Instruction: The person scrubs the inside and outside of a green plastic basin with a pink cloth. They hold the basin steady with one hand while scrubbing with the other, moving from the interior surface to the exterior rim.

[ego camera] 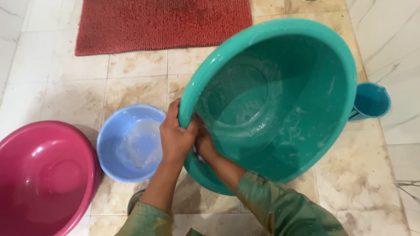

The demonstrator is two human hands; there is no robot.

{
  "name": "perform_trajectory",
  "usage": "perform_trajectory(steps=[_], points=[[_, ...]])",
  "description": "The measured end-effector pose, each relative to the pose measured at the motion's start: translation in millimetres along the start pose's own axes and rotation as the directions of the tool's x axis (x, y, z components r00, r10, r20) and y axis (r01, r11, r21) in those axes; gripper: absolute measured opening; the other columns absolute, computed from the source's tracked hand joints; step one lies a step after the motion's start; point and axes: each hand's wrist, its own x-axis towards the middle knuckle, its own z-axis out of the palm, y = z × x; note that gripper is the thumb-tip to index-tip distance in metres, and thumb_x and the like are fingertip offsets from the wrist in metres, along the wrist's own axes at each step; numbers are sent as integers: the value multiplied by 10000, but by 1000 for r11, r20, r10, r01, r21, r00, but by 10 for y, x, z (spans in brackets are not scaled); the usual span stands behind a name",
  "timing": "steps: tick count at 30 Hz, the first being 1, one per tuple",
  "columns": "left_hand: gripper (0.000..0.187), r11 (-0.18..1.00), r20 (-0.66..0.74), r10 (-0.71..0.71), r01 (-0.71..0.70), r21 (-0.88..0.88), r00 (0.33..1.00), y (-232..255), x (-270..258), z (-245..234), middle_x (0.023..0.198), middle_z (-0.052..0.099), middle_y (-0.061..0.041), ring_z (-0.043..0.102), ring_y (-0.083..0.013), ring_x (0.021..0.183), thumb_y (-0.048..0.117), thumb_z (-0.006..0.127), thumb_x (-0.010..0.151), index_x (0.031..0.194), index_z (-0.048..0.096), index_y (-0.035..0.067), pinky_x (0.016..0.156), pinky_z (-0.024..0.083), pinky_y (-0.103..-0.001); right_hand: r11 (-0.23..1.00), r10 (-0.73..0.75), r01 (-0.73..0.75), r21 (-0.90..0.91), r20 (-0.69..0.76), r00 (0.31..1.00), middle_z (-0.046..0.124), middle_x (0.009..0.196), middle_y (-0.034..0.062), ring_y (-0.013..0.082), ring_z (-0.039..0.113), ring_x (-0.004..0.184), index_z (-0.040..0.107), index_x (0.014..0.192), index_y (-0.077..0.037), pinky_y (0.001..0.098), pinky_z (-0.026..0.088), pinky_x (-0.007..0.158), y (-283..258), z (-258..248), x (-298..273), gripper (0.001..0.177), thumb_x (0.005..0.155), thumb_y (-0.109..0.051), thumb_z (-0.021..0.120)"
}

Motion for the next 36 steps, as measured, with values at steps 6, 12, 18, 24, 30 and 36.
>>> perform_trajectory(steps=[6,12,18,24,30,36], points=[[574,989,-27,-147,147,-13,989,-67,53,-92,951,743,-139,723,-241,762,52,633,774,1343,584,106,738,576,-341,44,335,301,-953,298,894,392,1556,192,381,362,1459,324,1536,-85,508,289,1202,-240,-2033,-764,951,709,-325,729],[580,993,1,-107,107,50,994,-133,24,-105,990,736,-153,724,-267,835,52,646,782,1356,583,110,775,572,-358,-774,-62,167,-611,335,940,307,1670,221,392,431,1525,434,1498,74,623,345,1257,-2118,-3211,40,624,896,-86,475],[555,995,-17,-87,88,37,996,-208,-45,-31,999,736,-154,738,-276,858,55,640,777,1328,588,103,791,575,-366,-827,-275,-54,-560,319,907,354,1562,361,530,335,1486,473,1437,154,599,365,1150,-1353,-2593,-179,635,915,-200,547],[540,989,-87,-134,139,48,987,-351,-177,-3,1000,726,-164,707,-271,849,81,691,771,1302,594,88,784,564,-361,306,-22,-19,-952,-27,999,348,1524,328,530,279,1468,484,1364,-62,580,204,1241,155,-456,-114,481,1010,-385,529],[464,988,-194,-128,109,-109,972,-477,-143,82,1003,699,-145,662,-225,866,171,787,862,1259,598,23,801,548,-340,597,-296,297,-745,140,945,562,1471,241,420,585,1330,414,1542,-75,436,474,1105,-969,464,-585,530,1039,-238,449],[478,982,-181,-180,164,-97,967,-610,15,2,1038,720,-154,687,-296,895,196,782,853,1268,609,34,837,547,-379,-83,340,345,-935,298,892,396,1612,117,366,446,1399,467,1480,-218,511,402,1110,-1426,-989,-1481,762,789,-188,786]])
